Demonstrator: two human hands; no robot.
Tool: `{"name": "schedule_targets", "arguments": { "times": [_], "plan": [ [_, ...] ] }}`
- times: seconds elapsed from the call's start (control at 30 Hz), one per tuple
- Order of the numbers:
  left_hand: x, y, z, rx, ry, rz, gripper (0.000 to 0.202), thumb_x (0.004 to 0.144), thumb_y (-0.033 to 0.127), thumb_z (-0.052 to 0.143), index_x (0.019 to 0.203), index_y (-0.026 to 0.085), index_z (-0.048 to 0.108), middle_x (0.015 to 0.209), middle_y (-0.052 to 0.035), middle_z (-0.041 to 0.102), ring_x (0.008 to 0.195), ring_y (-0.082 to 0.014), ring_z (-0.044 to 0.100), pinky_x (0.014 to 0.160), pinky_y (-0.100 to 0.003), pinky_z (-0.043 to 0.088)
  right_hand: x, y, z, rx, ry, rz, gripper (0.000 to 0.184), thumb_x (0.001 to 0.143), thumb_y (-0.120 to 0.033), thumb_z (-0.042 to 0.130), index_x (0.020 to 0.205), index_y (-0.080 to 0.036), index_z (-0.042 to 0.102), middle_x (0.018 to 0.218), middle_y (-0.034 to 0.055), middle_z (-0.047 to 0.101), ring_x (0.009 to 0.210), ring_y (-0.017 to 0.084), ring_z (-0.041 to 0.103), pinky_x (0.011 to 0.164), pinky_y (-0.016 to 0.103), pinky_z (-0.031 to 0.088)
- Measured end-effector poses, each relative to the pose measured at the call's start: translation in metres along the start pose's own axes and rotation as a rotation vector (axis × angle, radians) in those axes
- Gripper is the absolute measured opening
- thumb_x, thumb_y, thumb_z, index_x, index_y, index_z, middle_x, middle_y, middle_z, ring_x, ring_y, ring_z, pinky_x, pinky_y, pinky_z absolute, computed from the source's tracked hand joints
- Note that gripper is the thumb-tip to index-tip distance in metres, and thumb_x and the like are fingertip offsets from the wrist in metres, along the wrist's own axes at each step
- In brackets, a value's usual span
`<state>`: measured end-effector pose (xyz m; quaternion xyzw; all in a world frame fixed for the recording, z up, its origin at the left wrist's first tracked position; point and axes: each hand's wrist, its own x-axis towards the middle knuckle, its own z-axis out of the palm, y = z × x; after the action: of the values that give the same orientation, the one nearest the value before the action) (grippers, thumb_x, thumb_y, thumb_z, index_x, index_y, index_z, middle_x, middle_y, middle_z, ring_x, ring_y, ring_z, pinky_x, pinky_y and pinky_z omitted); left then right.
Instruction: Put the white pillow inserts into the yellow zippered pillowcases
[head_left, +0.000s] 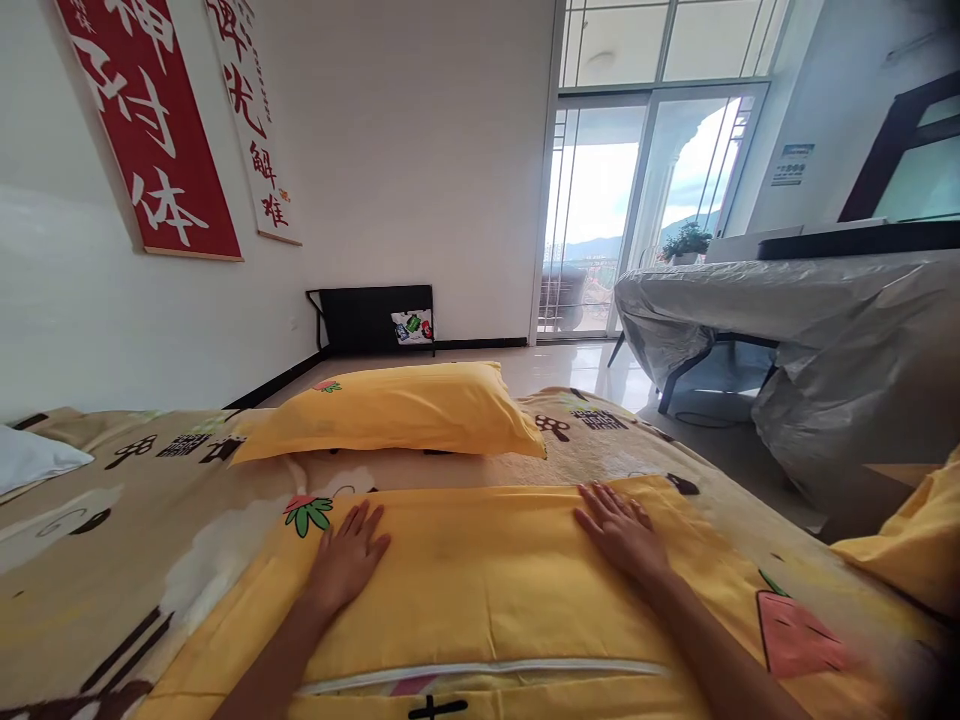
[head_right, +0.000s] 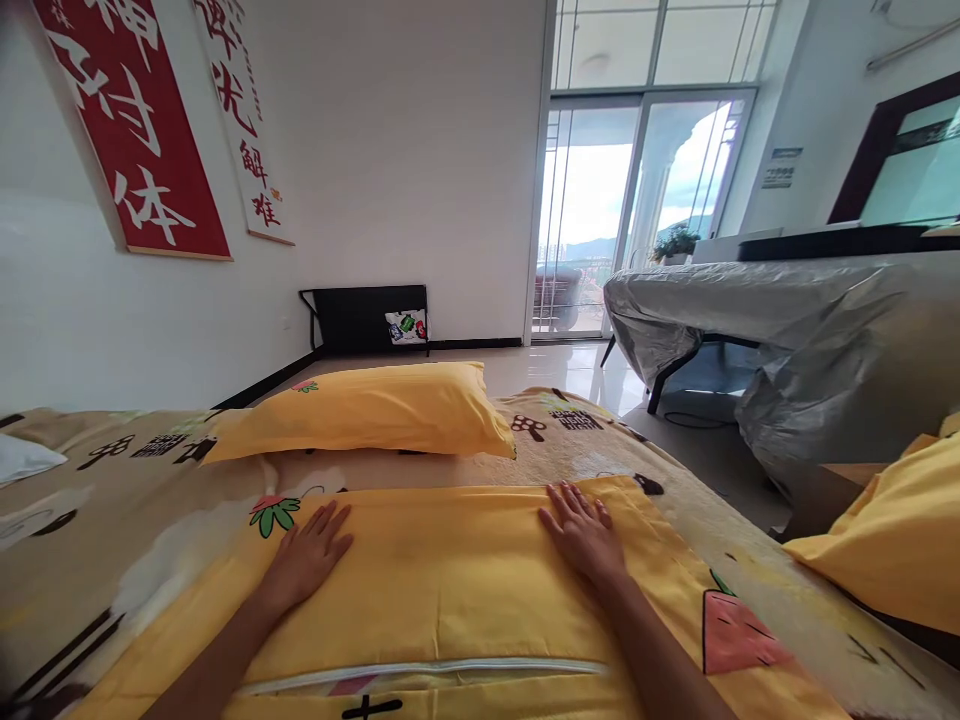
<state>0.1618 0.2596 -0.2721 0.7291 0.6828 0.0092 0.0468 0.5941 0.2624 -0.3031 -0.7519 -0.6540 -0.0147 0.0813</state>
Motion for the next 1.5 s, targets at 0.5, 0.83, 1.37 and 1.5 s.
{"name": "schedule_targets", "arguments": {
  "times": [0.5,0.83,1.37,1.5],
  "plan": [
    [-0.054,0.082,0.014,-0.161,-0.208,0.501,0.063,0.092,0.058,0.015,0.147,0.027,0.022,0.154,0.0000,0.015,0.143,-0.0211,0.015,0.117,-0.047,0.013,-0.080,-0.130,-0.033,0.347,-0.278,-0.595,0.062,0.092,-0.055,0.031,0.146,-0.026,0.029,0.153,0.0035,0.021,0.142,0.020,0.018,0.114,0.042,0.018],
    [-0.051,0.077,0.017,-0.162,-0.061,0.555,0.057,0.093,0.053,0.022,0.143,0.028,0.031,0.152,-0.0024,0.027,0.140,-0.0208,0.025,0.113,-0.047,0.022,-0.071,-0.114,-0.029,0.386,-0.267,-0.643,0.053,0.093,-0.051,0.033,0.140,-0.027,0.042,0.150,0.0048,0.031,0.139,0.022,0.027,0.112,0.045,0.020],
    [-0.055,0.101,-0.003,-0.162,-0.124,0.522,0.051,0.088,0.045,0.035,0.130,0.020,0.051,0.135,-0.0125,0.052,0.124,-0.0282,0.048,0.104,-0.048,0.033,-0.219,-0.159,-0.041,0.353,-0.161,-0.698,0.046,0.085,-0.033,0.047,0.131,-0.030,0.044,0.142,0.0053,0.045,0.133,0.023,0.036,0.107,0.041,0.026],
    [-0.059,0.107,0.008,-0.188,-0.180,0.627,0.077,0.079,0.065,0.046,0.144,0.030,0.027,0.153,-0.0034,0.025,0.140,-0.0247,0.025,0.113,-0.046,0.020,-0.220,-0.154,-0.030,0.394,-0.152,-0.695,0.046,0.083,-0.032,0.050,0.129,-0.030,0.044,0.139,0.0043,0.049,0.131,0.023,0.038,0.106,0.039,0.027]
  ]
}}
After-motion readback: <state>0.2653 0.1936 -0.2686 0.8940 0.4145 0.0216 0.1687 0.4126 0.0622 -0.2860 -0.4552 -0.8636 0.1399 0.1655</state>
